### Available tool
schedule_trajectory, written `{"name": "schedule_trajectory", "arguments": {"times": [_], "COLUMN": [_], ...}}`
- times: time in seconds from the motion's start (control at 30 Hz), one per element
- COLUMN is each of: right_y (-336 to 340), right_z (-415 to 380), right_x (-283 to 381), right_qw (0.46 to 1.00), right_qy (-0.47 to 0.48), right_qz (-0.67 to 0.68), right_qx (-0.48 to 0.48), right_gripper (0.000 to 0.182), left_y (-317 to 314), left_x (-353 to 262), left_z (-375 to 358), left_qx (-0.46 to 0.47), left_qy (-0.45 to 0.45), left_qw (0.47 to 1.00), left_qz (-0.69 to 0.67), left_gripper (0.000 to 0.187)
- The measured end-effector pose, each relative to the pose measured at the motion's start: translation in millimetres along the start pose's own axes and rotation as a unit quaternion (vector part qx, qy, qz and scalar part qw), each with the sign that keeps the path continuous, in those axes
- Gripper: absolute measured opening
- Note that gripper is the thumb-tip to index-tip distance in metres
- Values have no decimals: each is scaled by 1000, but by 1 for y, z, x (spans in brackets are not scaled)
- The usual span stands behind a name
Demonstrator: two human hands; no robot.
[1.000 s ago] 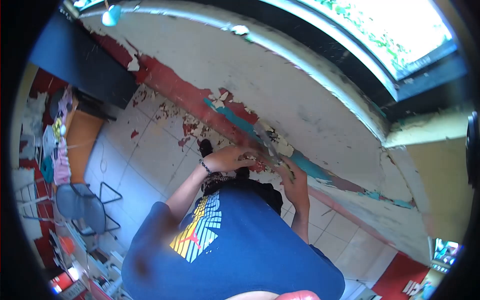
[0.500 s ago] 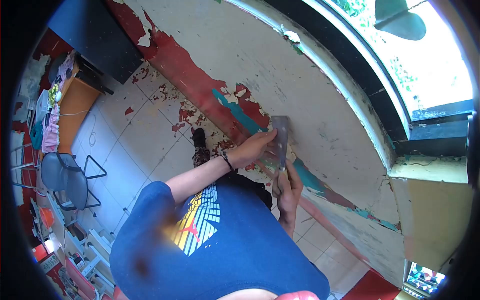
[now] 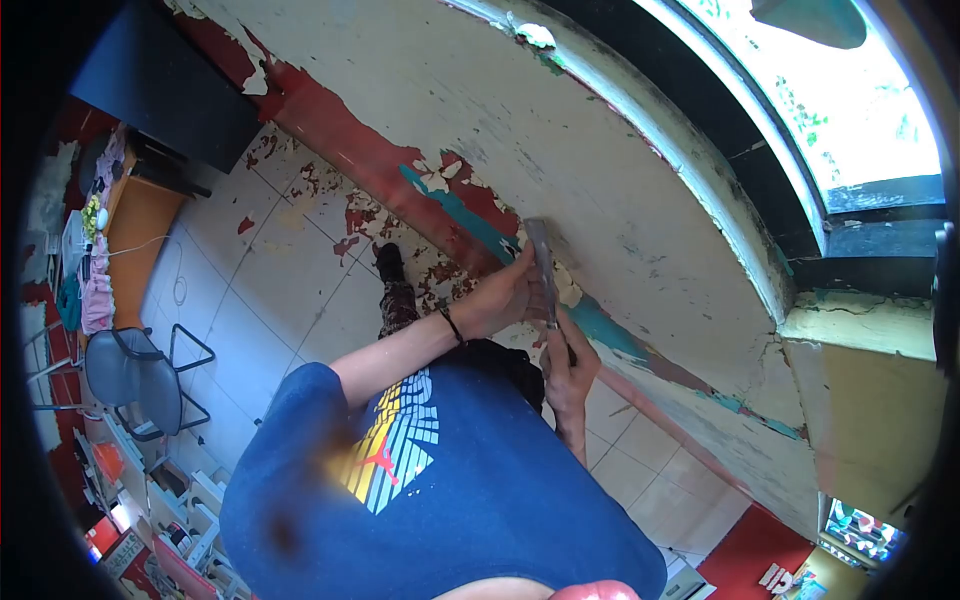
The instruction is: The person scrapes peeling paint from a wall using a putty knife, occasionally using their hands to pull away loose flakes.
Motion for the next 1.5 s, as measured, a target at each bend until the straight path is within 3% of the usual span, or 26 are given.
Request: {"name": "schedule_trajectory", "arguments": {"times": [0.03, 0.1, 0.23, 0.3, 0.33, 0.4, 0.53, 0.6, 0.67, 0.8, 0.87, 1.03, 1.13, 1.2, 1.3, 1.37, 1.5], "right_y": [-2, -9, -13, -8, -9, -10, -17, -16, -14, -18, -18, -13, -11, -14, -14, -18, -28], "right_z": [5, 21, 13, 6, 7, 4, 8, 0, -1, 4, -1, -4, 2, 2, -9, 0, -2], "right_x": [-5, -7, 2, 2, 4, 7, 1, 8, 10, 7, 12, 10, 8, 12, 8, -1, -2], "right_qw": [1000, 994, 995, 985, 985, 1000, 997, 999, 999, 1000, 1000, 997, 998, 1000, 1000, 1000, 995], "right_qy": [-3, 83, 72, 154, 155, 17, 78, 37, 19, -1, -15, -56, -49, 11, -7, 16, 91], "right_qz": [-1, -71, -66, -79, -81, 17, -16, 14, 38, 13, 15, 52, 28, -13, 11, -8, -25], "right_qx": [-1, 3, 22, -1, 4, 8, 8, 7, 6, -7, -7, -6, -9, -4, -10, -20, -18], "right_gripper": [35, 35, 35, 35, 35, 35, 35, 35, 37, 39, 39, 38, 37, 35, 36, 36, 34], "left_y": [2, 6, 11, 5, -1, -1, 1, -7, -18, -8, 3, -3, -1, -2, -5, -4, -1], "left_x": [-5, -11, -12, -10, -9, -8, -16, -22, -15, -18, -21, -10, -13, -13, -11, -9, -15], "left_z": [1, 4, 0, 1, 1, -1, -2, -6, -5, -3, -3, -1, -1, -3, -2, -1, -3], "left_qx": [1, 4, 25, 38, 33, 26, 42, 37, -30, -34, 42, -11, -6, -2, -3, -68, -22], "left_qy": [-11, -21, -56, -52, -34, -13, -22, -17, -2, -22, -22, -12, -22, -35, -16, -15, -25], "left_qw": [1000, 998, 998, 998, 999, 1000, 999, 999, 1000, 999, 999, 1000, 1000, 999, 1000, 997, 999], "left_qz": [-26, -53, -19, -8, -6, -10, -22, -3, -9, -22, -8, 1, 6, 14, 2, -10, 2], "left_gripper": [61, 60, 60, 61, 61, 60, 61, 61, 64, 59, 55, 62, 62, 61, 59, 62, 63]}}
Point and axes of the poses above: each hand's wrist, its own z-axis towards the middle knuckle, its own y-axis out of the back of the hand, x = y × z, the point moved 2 cm from there along z, towards the middle knuckle, and after that the axes turned 11 degrees about -y, right-handed, at the moved point
